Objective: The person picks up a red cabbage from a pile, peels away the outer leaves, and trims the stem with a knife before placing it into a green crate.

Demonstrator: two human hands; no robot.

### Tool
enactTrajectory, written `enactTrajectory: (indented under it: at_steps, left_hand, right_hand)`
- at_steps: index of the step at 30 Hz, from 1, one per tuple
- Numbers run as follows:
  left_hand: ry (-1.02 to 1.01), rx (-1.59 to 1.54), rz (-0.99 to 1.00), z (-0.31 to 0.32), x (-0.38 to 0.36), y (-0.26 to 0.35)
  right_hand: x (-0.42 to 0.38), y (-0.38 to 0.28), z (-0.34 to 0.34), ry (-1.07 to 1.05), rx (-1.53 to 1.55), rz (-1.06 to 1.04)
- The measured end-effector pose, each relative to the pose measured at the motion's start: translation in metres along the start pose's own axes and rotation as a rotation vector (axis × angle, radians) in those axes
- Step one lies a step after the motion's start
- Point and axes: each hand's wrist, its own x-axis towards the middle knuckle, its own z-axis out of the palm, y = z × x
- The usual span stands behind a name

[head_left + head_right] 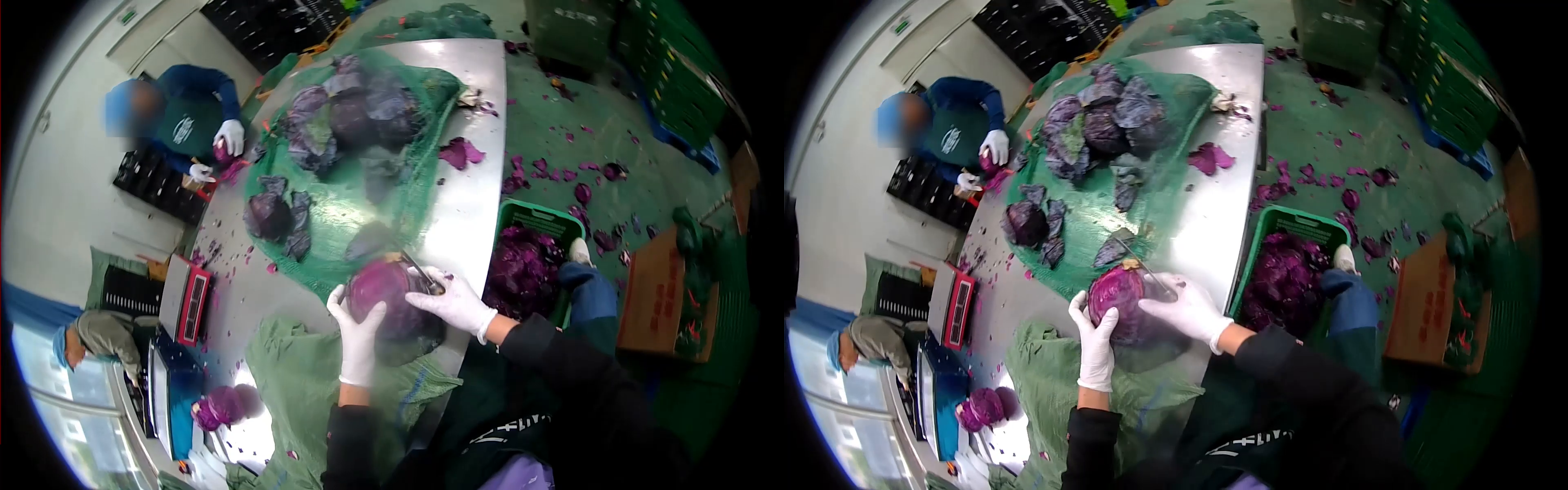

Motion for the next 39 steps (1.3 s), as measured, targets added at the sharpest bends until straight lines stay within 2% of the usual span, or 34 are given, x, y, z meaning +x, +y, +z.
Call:
enactTrajectory:
  at_steps: [2, 3, 4, 5, 6, 8, 9, 10, 12, 15, 18, 20, 21, 27, 30, 35, 38, 39]
  left_hand:
    - [-0.058, 0.037, 0.020, 0.018, -0.009, 0.008]
    - [-0.225, 0.258, 0.072, 0.018, -0.005, -0.003]
    - [-0.256, 0.272, 0.082, 0.032, -0.013, 0.004]
    - [-0.287, 0.329, 0.094, 0.035, -0.012, 0.001]
    - [-0.318, 0.389, 0.108, 0.037, -0.011, -0.003]
    - [-0.359, 0.414, 0.088, 0.046, -0.008, 0.004]
    - [-0.369, 0.465, 0.102, 0.049, -0.006, 0.006]
    - [-0.395, 0.521, 0.130, 0.051, -0.005, 0.006]
    - [-0.437, 0.629, 0.192, 0.056, -0.002, 0.007]
    - [-0.428, 0.622, 0.158, 0.066, -0.003, 0.011]
    - [-0.401, 0.634, 0.155, 0.072, -0.007, 0.014]
    - [-0.389, 0.672, 0.173, 0.077, -0.011, 0.016]
    - [-0.407, 0.782, 0.264, 0.076, -0.011, 0.015]
    - [-0.388, 0.956, 0.405, 0.094, -0.018, 0.019]
    - [-0.350, 1.037, 0.410, 0.107, -0.021, 0.022]
    - [-0.321, 1.023, 0.385, 0.109, -0.021, 0.023]
    - [-0.276, 0.967, 0.351, 0.104, -0.020, 0.017]
    - [-0.267, 0.978, 0.406, 0.104, -0.016, 0.012]
  right_hand:
    - [-0.029, 0.001, -0.005, 0.106, -0.047, -0.033]
    - [-0.048, 0.016, -0.009, 0.202, -0.028, -0.074]
    - [-0.062, 0.028, -0.011, 0.266, -0.016, -0.127]
    - [-0.073, 0.017, -0.025, 0.132, 0.158, 0.084]
    - [-0.079, 0.030, -0.032, 0.145, 0.083, -0.018]
    - [-0.082, 0.038, -0.043, 0.331, -0.255, -0.223]
    - [-0.084, 0.039, -0.052, 0.281, -0.255, -0.284]
    - [-0.086, 0.031, -0.058, 0.231, -0.282, -0.242]
    - [-0.083, 0.037, -0.061, 0.198, -0.531, -0.254]
    - [-0.083, 0.028, -0.065, 0.074, -0.681, -0.161]
    - [-0.085, 0.043, -0.067, 0.035, -0.686, -0.241]
    - [-0.086, 0.035, -0.073, -0.024, -0.575, -0.204]
    - [-0.087, 0.036, -0.075, -0.044, -0.530, -0.189]
    - [-0.087, 0.034, -0.091, -0.179, -0.450, 0.025]
    - [-0.080, 0.053, -0.094, -0.117, -0.621, -0.164]
    - [-0.075, 0.033, -0.096, -0.218, -0.585, 0.142]
    - [-0.066, 0.053, -0.086, -0.158, -0.613, 0.005]
    - [-0.063, 0.058, -0.088, -0.182, -0.655, -0.012]
